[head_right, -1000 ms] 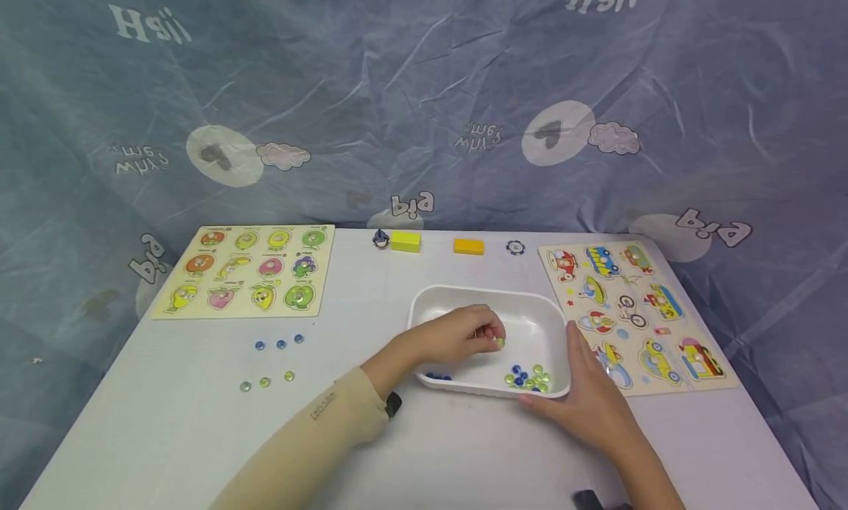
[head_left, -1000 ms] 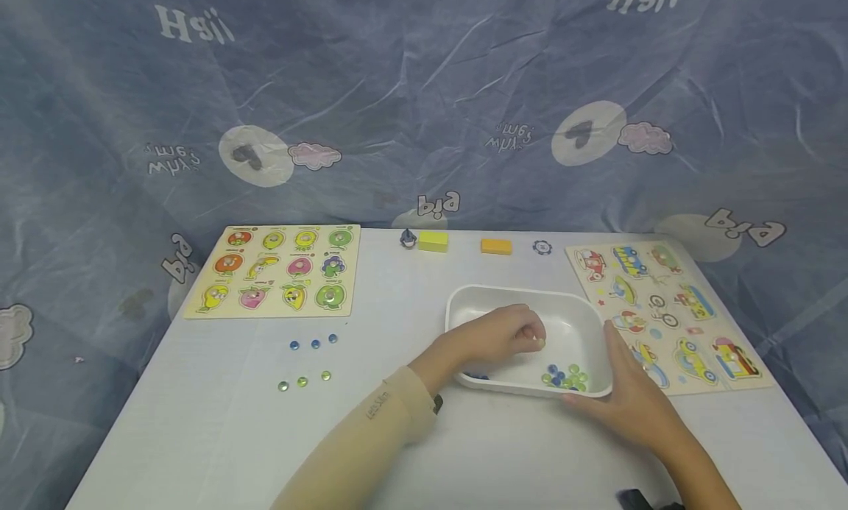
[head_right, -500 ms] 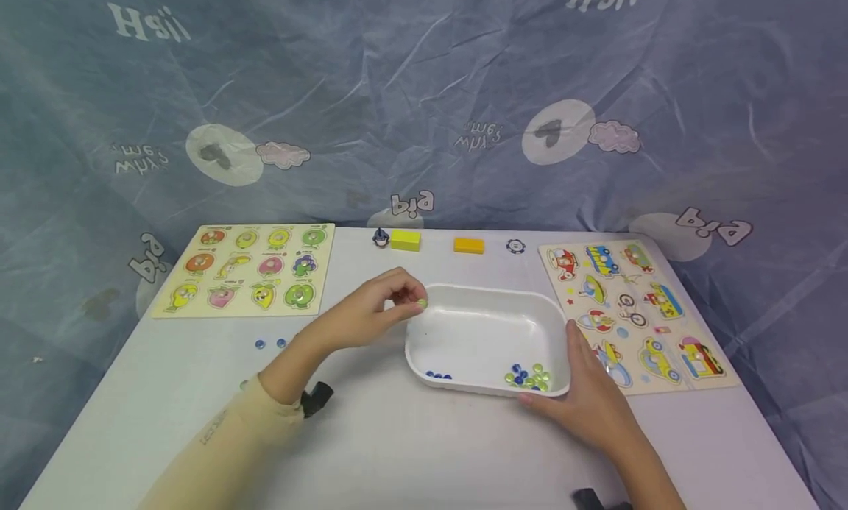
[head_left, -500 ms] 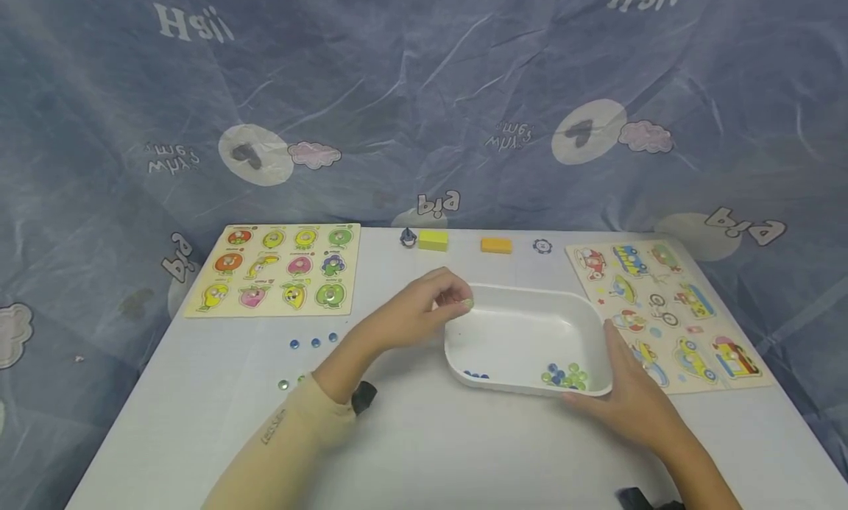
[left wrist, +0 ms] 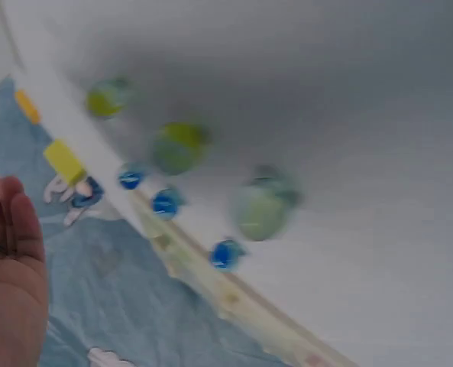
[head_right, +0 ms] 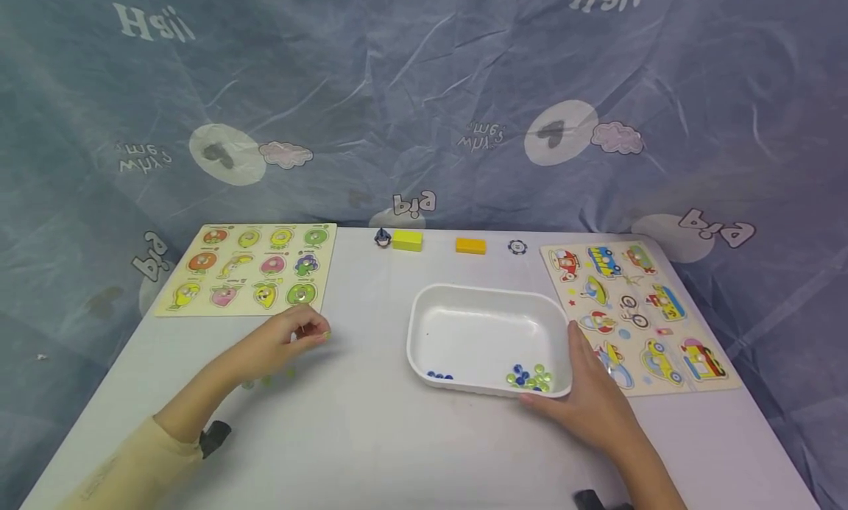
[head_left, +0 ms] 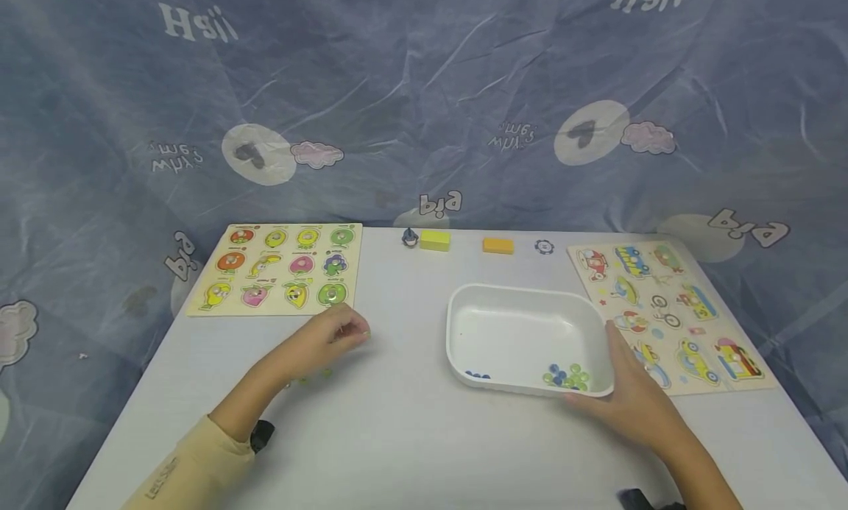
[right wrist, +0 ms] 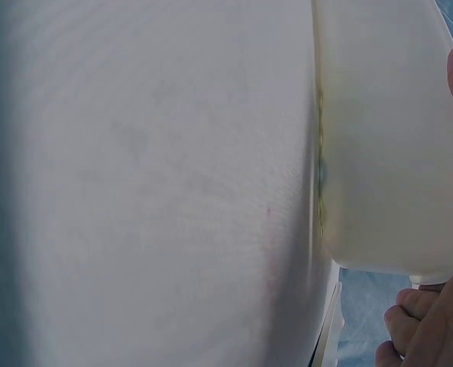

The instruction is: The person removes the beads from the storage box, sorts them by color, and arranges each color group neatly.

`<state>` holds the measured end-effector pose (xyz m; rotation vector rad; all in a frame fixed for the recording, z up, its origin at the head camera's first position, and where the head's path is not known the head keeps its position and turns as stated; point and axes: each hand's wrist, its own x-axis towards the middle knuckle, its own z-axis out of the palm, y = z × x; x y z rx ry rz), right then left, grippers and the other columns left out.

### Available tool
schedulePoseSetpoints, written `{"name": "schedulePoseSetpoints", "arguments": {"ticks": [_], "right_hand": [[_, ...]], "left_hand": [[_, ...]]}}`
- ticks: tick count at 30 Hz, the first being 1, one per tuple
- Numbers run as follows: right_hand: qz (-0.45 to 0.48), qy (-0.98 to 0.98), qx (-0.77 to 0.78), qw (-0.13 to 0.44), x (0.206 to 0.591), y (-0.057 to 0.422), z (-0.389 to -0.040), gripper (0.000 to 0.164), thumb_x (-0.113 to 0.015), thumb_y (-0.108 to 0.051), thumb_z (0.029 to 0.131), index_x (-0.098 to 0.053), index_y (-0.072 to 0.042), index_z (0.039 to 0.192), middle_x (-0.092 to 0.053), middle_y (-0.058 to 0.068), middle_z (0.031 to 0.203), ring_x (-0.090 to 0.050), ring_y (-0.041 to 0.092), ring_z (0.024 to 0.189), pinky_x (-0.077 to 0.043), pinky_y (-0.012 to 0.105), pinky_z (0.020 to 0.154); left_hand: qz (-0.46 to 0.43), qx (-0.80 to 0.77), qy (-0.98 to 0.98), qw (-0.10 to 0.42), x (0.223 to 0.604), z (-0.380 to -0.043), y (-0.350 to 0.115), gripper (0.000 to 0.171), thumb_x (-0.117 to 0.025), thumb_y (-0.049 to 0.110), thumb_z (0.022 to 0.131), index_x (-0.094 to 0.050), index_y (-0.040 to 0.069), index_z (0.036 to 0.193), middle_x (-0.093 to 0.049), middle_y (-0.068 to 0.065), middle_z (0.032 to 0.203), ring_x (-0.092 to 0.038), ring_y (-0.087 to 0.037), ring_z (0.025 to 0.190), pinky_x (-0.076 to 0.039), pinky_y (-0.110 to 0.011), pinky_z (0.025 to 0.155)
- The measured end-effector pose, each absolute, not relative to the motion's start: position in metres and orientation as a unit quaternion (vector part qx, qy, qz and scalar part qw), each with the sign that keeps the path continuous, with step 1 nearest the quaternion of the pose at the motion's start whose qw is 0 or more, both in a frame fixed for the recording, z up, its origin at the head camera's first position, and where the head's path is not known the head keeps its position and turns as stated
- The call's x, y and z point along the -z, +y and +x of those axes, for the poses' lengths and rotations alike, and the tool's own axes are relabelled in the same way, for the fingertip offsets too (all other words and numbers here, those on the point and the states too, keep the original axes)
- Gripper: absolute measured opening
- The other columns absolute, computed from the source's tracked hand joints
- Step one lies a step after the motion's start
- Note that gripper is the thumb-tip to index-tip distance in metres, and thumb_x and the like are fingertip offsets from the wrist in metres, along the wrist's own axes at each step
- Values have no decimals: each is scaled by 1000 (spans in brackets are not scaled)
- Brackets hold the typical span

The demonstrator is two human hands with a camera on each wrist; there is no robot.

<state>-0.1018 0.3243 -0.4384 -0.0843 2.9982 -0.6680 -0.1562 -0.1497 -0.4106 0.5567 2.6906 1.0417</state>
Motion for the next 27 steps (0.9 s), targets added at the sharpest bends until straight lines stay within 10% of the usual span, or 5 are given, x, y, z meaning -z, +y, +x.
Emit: {"name": "schedulePoseSetpoints", "arguments": {"ticks": [27], "right_hand": [[-29,975,221,23,443,326,-103,132,-68,-73,64,17,-18,149,5,14,159,-13,50,140,-25,72,97]], "left_hand": [[173,-244,950,94,452,-137,-161,12,-72,21,82,-62,20,88,-55,11,89,-50,-8,89,-47,-35,86]]}}
